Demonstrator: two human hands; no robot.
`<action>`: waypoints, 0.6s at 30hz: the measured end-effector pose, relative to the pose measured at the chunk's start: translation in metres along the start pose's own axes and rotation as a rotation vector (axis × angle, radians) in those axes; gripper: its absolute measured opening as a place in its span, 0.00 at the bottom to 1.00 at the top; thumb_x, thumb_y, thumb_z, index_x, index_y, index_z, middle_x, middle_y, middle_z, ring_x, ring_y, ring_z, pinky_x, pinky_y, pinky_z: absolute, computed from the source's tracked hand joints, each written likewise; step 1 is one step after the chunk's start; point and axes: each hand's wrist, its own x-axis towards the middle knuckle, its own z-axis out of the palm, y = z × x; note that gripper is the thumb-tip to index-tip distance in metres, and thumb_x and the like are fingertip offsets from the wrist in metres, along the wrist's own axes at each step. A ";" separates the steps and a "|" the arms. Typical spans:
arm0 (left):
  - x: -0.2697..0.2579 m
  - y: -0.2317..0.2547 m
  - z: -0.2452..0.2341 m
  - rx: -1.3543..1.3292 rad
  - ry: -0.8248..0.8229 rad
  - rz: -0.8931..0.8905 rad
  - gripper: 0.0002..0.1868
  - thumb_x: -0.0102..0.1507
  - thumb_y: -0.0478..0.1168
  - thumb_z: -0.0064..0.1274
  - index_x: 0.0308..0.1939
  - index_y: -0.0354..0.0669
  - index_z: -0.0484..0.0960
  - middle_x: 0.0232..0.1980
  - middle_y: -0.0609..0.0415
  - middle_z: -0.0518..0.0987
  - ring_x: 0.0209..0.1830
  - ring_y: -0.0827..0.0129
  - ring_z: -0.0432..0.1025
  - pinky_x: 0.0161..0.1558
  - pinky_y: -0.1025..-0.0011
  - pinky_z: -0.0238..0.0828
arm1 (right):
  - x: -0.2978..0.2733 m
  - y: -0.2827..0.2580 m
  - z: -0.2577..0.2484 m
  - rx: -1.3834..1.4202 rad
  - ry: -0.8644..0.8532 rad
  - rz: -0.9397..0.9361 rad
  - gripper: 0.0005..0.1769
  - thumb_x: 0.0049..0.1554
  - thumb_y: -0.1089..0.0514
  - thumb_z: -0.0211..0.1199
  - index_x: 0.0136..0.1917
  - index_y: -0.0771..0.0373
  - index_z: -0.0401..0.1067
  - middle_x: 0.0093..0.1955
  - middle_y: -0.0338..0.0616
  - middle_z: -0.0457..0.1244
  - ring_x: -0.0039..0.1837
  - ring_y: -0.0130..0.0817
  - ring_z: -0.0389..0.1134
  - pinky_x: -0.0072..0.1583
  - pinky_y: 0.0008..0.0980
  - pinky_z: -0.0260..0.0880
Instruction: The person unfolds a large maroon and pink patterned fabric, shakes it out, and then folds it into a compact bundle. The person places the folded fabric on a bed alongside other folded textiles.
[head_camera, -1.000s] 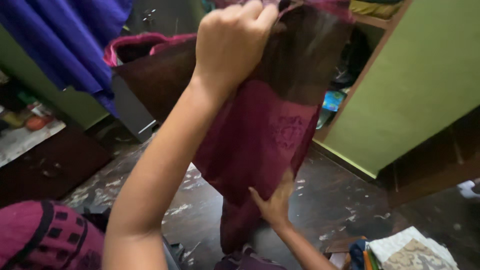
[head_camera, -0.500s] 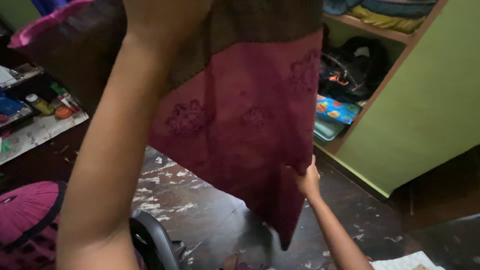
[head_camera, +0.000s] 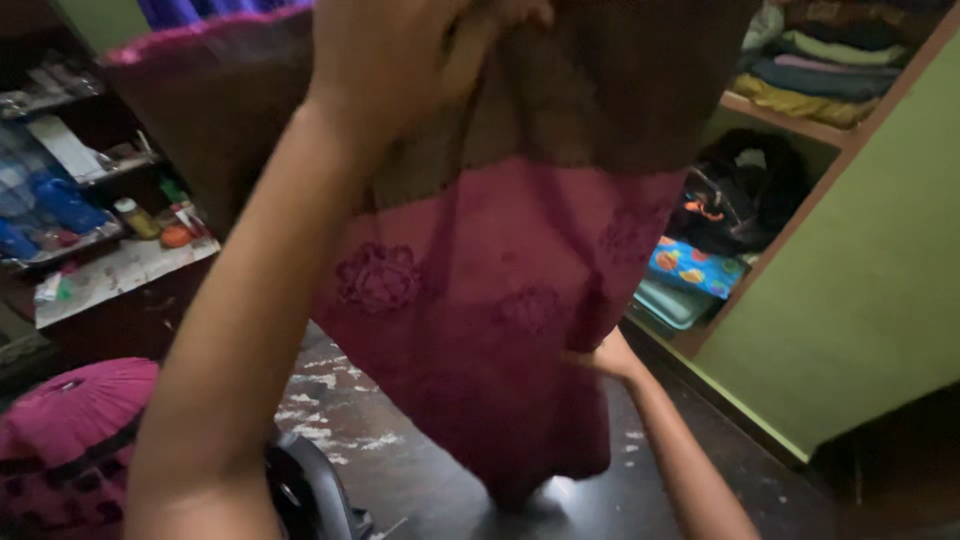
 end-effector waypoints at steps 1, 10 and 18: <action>0.001 0.003 -0.005 -0.040 -0.014 -0.003 0.05 0.69 0.43 0.58 0.41 0.49 0.85 0.36 0.55 0.79 0.31 0.61 0.74 0.33 0.64 0.66 | 0.003 -0.005 0.004 0.092 0.002 0.013 0.48 0.36 0.53 0.80 0.68 0.65 0.67 0.66 0.49 0.66 0.67 0.42 0.67 0.67 0.43 0.67; -0.002 0.018 -0.011 -0.151 -0.083 -0.067 0.12 0.68 0.49 0.59 0.42 0.45 0.80 0.36 0.55 0.77 0.36 0.57 0.76 0.36 0.62 0.69 | 0.037 -0.037 0.023 0.198 0.051 -0.144 0.51 0.34 0.67 0.72 0.71 0.67 0.63 0.67 0.51 0.65 0.69 0.42 0.64 0.68 0.41 0.64; -0.043 0.006 0.029 -0.071 -0.304 -0.222 0.13 0.64 0.52 0.60 0.33 0.49 0.81 0.30 0.54 0.80 0.30 0.55 0.77 0.30 0.59 0.70 | 0.042 -0.013 0.055 0.233 -0.244 0.119 0.36 0.42 0.63 0.76 0.64 0.64 0.70 0.59 0.44 0.70 0.61 0.35 0.70 0.61 0.38 0.73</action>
